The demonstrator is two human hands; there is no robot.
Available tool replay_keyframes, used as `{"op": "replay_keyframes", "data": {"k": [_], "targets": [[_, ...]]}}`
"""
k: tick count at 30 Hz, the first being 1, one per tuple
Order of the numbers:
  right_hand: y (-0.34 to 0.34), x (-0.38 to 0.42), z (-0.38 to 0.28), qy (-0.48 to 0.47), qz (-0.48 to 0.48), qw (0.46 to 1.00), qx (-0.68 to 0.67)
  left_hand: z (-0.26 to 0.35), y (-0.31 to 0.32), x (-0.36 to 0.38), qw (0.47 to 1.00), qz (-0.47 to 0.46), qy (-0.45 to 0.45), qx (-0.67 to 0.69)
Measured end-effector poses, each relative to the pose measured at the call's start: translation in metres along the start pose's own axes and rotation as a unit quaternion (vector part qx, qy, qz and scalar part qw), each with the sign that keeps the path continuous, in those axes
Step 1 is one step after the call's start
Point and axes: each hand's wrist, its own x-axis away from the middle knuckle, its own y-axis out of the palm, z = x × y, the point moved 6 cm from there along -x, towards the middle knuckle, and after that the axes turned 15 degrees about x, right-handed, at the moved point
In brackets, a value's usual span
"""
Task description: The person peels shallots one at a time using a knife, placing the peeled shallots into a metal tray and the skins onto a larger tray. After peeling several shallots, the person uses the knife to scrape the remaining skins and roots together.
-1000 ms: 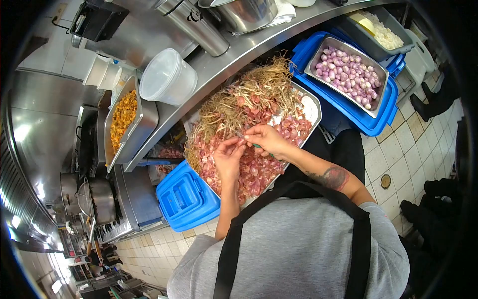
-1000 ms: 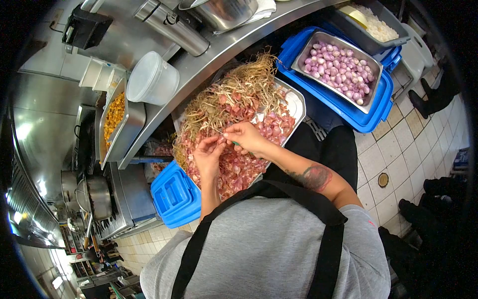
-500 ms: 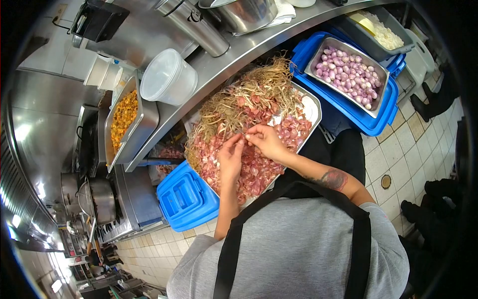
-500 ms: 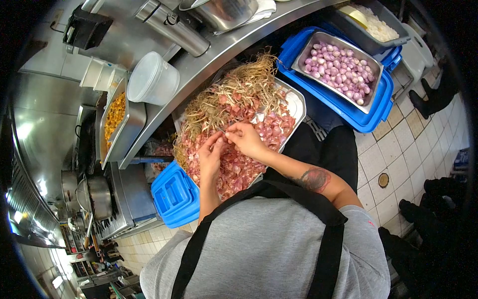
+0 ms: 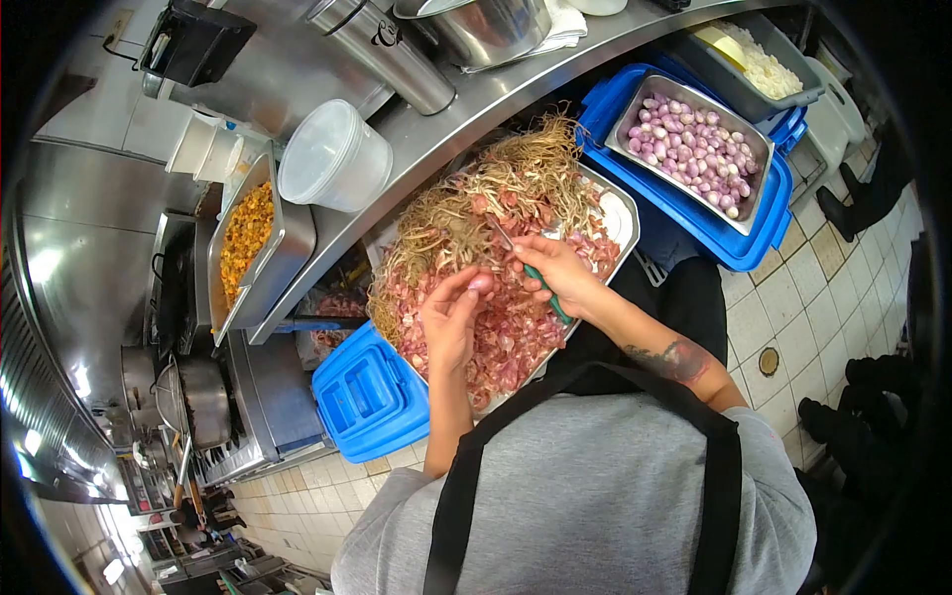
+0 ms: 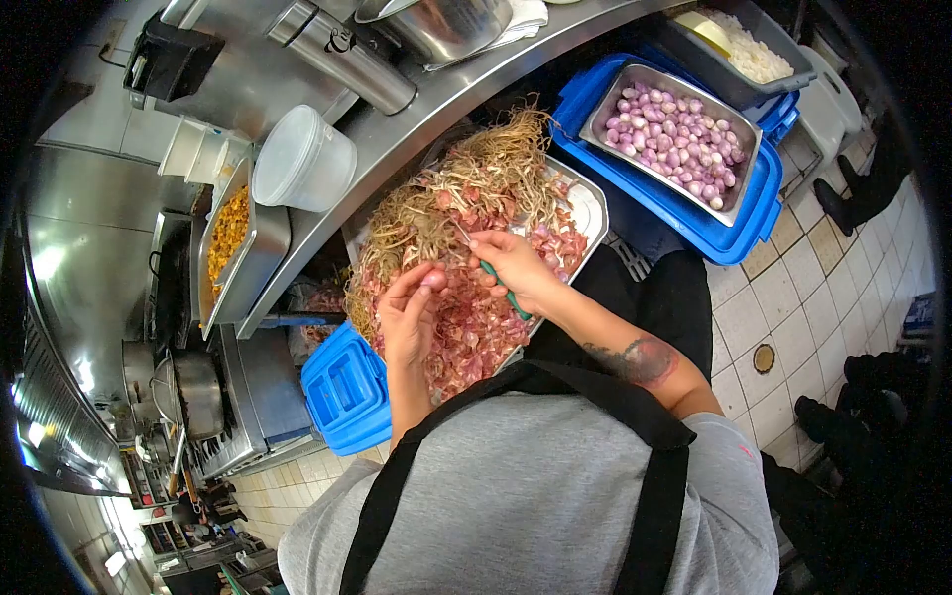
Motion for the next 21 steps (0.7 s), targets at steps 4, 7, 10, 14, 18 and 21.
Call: {"op": "replay_keyframes", "data": {"k": [4, 7, 10, 14, 18, 21], "targets": [[0.015, 0.032, -0.022, -0.077, -0.027, 0.993, 0.081, 0.011, 0.020, 0.004, 0.998, -0.019, 0.001, 0.057], [0.032, 0.055, -0.033, -0.153, -0.064, 0.971, 0.173, 0.013, 0.031, 0.008, 0.997, -0.029, 0.046, 0.052], [0.039, 0.069, -0.037, -0.191, -0.089, 0.964, 0.160, 0.011, 0.032, 0.011, 0.995, -0.033, 0.077, 0.055], [0.040, 0.082, -0.046, -0.232, -0.077, 0.952, 0.186, 0.012, 0.045, 0.016, 0.993, -0.033, 0.056, 0.099], [0.042, 0.092, -0.058, -0.283, -0.064, 0.934, 0.209, 0.012, 0.040, 0.018, 0.993, -0.009, 0.079, 0.084], [0.042, 0.092, -0.057, -0.272, -0.075, 0.935, 0.213, 0.013, 0.044, 0.023, 0.993, 0.004, 0.092, 0.073]]}}
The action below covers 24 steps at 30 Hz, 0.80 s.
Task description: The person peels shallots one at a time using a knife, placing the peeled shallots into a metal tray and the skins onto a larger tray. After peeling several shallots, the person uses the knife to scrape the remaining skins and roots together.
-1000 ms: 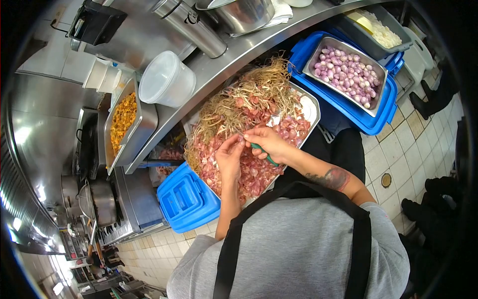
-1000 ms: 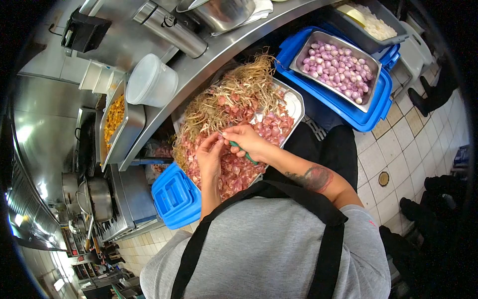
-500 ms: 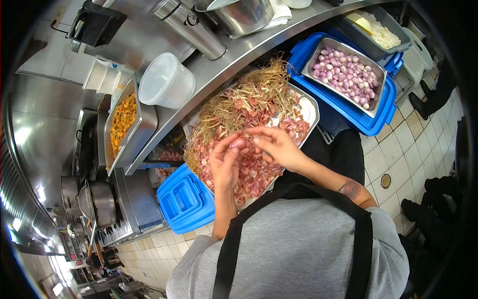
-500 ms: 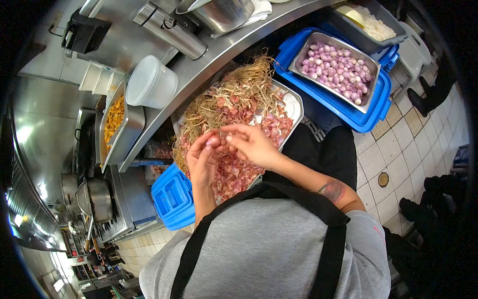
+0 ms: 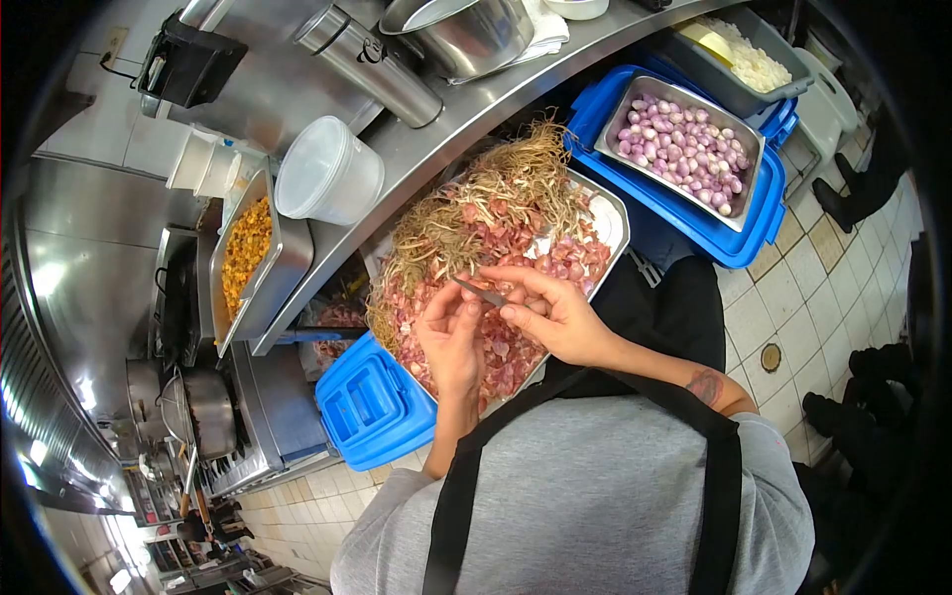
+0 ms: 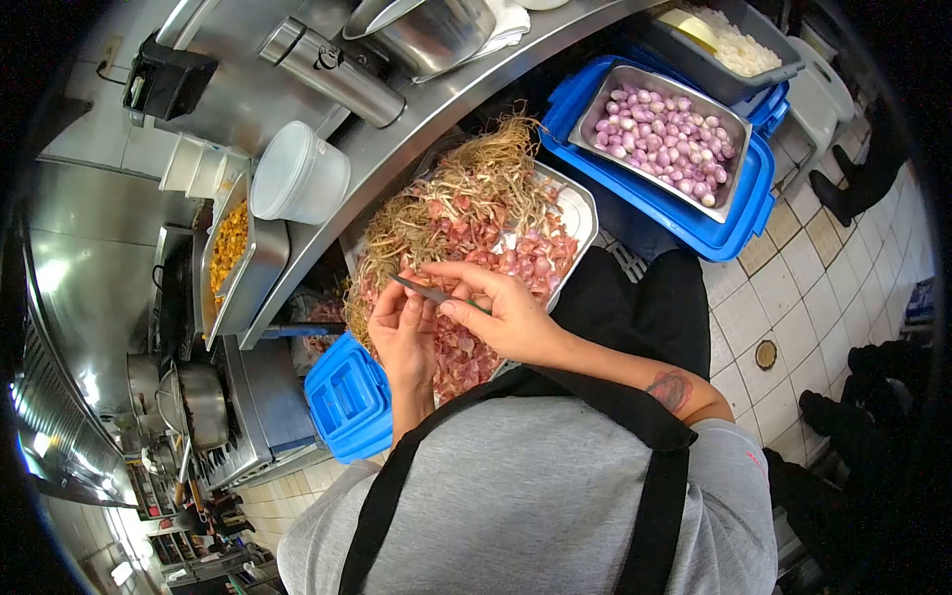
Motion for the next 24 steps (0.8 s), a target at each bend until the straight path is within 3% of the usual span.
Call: {"op": "replay_keyframes", "data": {"k": [7, 14, 20, 24], "targets": [[0.001, 0.001, 0.005, 0.028, -0.017, 0.996, -0.078, 0.000, 0.005, 0.009, 0.996, -0.022, 0.051, -0.067], [0.002, 0.002, 0.008, -0.027, 0.046, 0.995, -0.079, 0.005, 0.023, 0.019, 0.979, -0.051, 0.095, -0.173], [0.000, 0.003, 0.004, 0.010, 0.002, 0.995, -0.096, 0.008, 0.020, 0.019, 0.977, -0.058, 0.102, -0.176], [-0.002, 0.004, 0.005, -0.041, 0.046, 0.998, 0.014, 0.005, 0.010, 0.009, 0.993, -0.085, -0.078, -0.025]]}}
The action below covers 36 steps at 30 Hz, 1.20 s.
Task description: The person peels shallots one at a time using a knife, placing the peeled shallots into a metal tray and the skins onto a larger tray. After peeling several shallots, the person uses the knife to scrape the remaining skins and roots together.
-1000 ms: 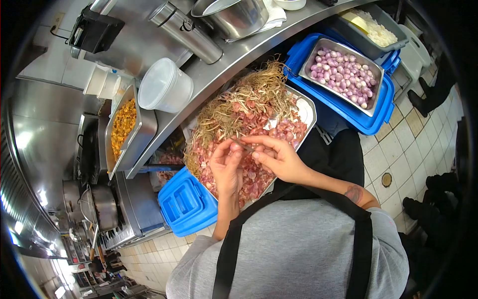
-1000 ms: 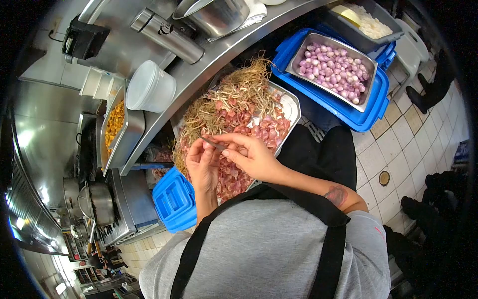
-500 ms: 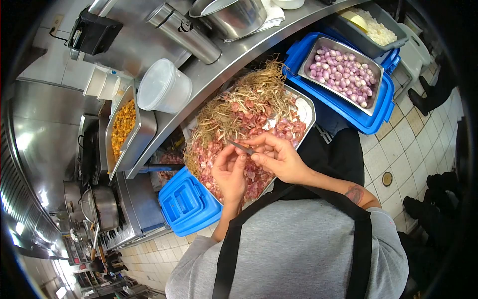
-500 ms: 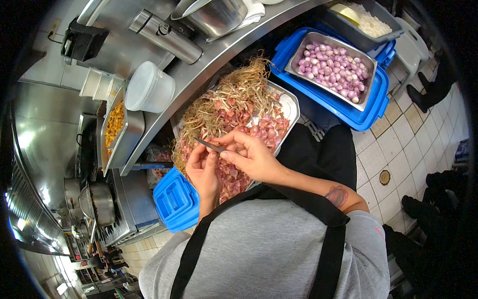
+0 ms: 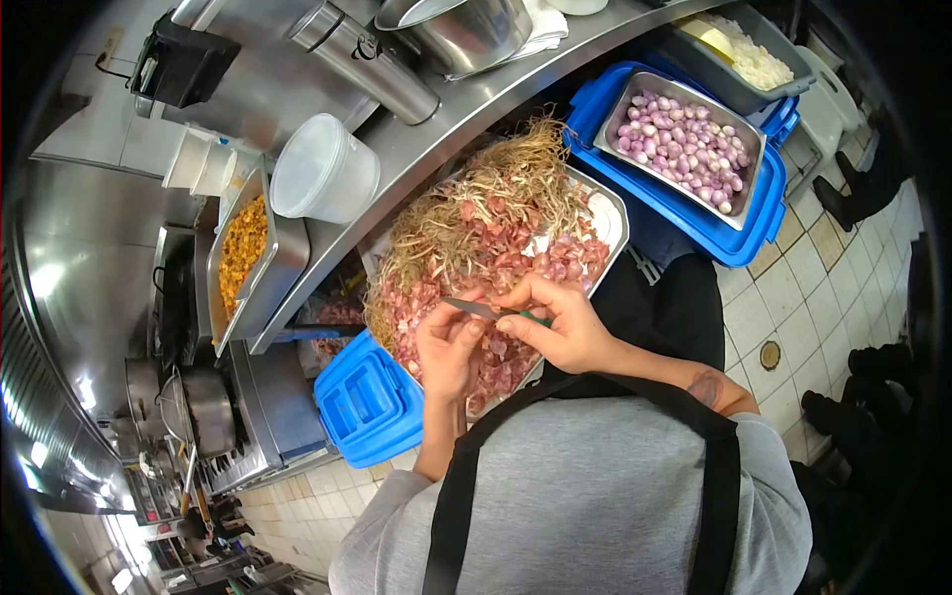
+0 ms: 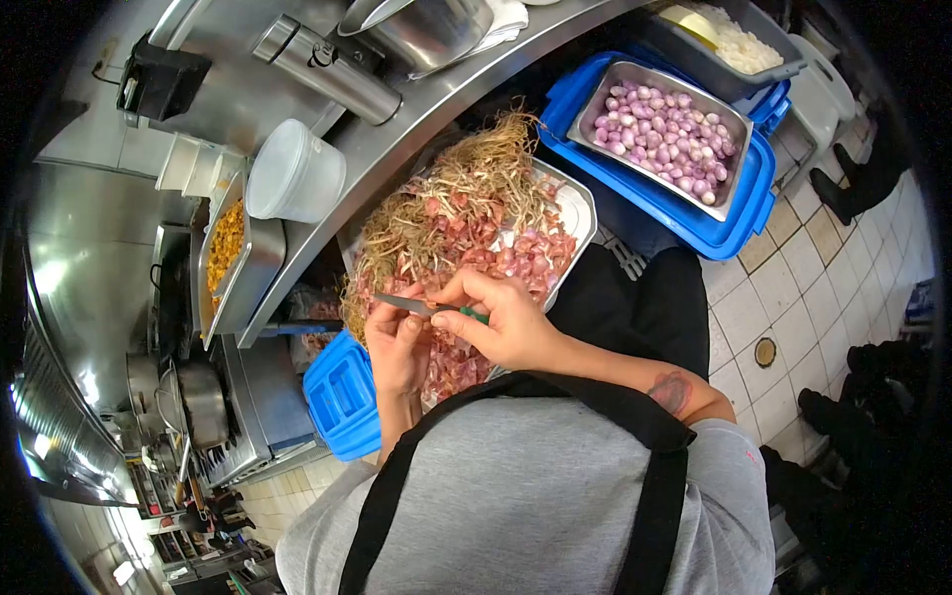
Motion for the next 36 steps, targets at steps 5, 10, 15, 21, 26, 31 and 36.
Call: {"op": "replay_keyframes", "data": {"k": [5, 10, 15, 21, 26, 31, 36], "targets": [[-0.001, -0.001, 0.007, 0.123, -0.036, 0.975, -0.180, -0.009, 0.005, -0.009, 0.995, -0.016, -0.073, 0.066], [-0.009, -0.003, 0.014, 0.117, -0.006, 0.983, -0.141, -0.013, 0.016, -0.015, 0.996, -0.011, -0.082, 0.035], [-0.007, 0.001, 0.005, 0.112, -0.040, 0.990, -0.075, -0.012, 0.011, -0.012, 0.998, 0.037, -0.038, -0.035], [-0.006, 0.002, -0.012, 0.015, -0.018, 0.998, 0.061, -0.006, 0.000, -0.010, 0.998, 0.054, -0.011, -0.003], [-0.010, 0.003, -0.016, 0.038, -0.045, 0.994, 0.089, 0.002, 0.012, -0.011, 0.998, 0.012, 0.027, -0.049], [-0.015, 0.001, -0.009, -0.051, -0.002, 0.987, 0.152, 0.005, 0.015, -0.010, 0.994, -0.005, 0.023, -0.105], [-0.018, -0.002, 0.008, 0.147, -0.089, 0.975, -0.141, 0.007, 0.024, -0.011, 0.993, -0.023, 0.031, -0.109]]}}
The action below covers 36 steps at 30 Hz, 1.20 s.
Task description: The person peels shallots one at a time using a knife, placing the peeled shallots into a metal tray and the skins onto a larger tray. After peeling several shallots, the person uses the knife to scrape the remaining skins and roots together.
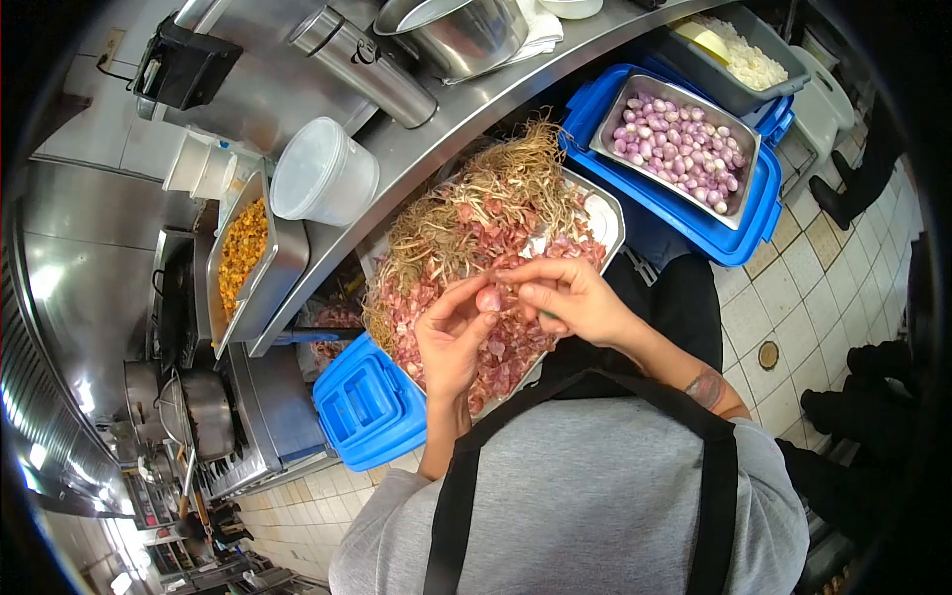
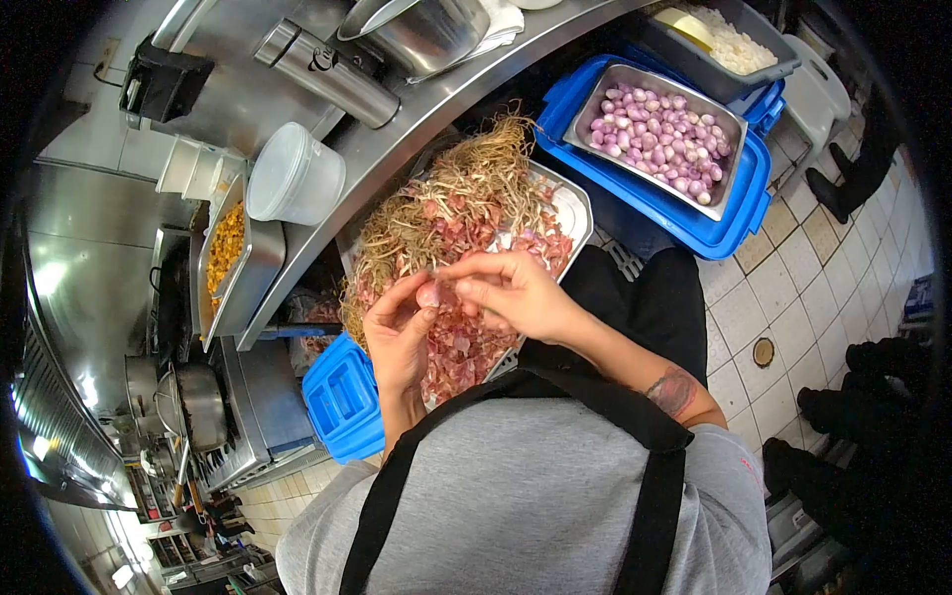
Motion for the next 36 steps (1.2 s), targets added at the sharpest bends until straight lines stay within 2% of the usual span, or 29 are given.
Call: {"op": "replay_keyframes", "data": {"k": [5, 8, 9, 13, 16, 20, 26, 29, 32, 35, 36], "targets": [[-0.027, -0.004, 0.006, -0.039, 0.167, 0.984, 0.046, -0.002, -0.006, -0.002, 0.999, 0.031, 0.009, 0.042], [-0.016, 0.001, -0.007, -0.059, 0.145, 0.974, 0.166, -0.009, -0.018, -0.003, 0.995, 0.046, 0.025, 0.090], [-0.007, 0.002, -0.009, -0.067, 0.131, 0.979, 0.137, -0.010, -0.020, -0.002, 0.992, 0.049, 0.029, 0.111], [0.013, 0.009, -0.017, -0.089, 0.072, 0.975, 0.191, -0.013, -0.018, -0.002, 0.984, 0.083, 0.055, 0.146], [0.020, 0.006, -0.014, -0.164, 0.086, 0.962, 0.202, -0.016, -0.016, 0.000, 0.981, 0.083, 0.063, 0.163], [0.019, 0.008, -0.015, -0.185, 0.091, 0.951, 0.231, -0.014, -0.010, 0.001, 0.980, 0.081, 0.068, 0.170], [0.018, 0.009, -0.019, -0.158, 0.087, 0.969, 0.172, -0.014, -0.008, 0.002, 0.979, 0.064, 0.090, 0.172], [0.015, 0.007, -0.014, -0.230, 0.126, 0.937, 0.229, -0.014, -0.009, 0.004, 0.981, 0.062, 0.091, 0.162], [0.016, 0.008, -0.012, -0.192, 0.112, 0.955, 0.199, -0.013, -0.008, 0.004, 0.983, 0.062, 0.082, 0.152], [0.016, 0.004, 0.002, -0.068, 0.046, 0.996, 0.035, -0.016, -0.016, 0.005, 0.984, 0.065, 0.048, 0.162], [0.015, 0.004, 0.003, -0.056, 0.032, 0.998, 0.016, -0.017, -0.019, 0.005, 0.983, 0.068, 0.032, 0.169]]}}
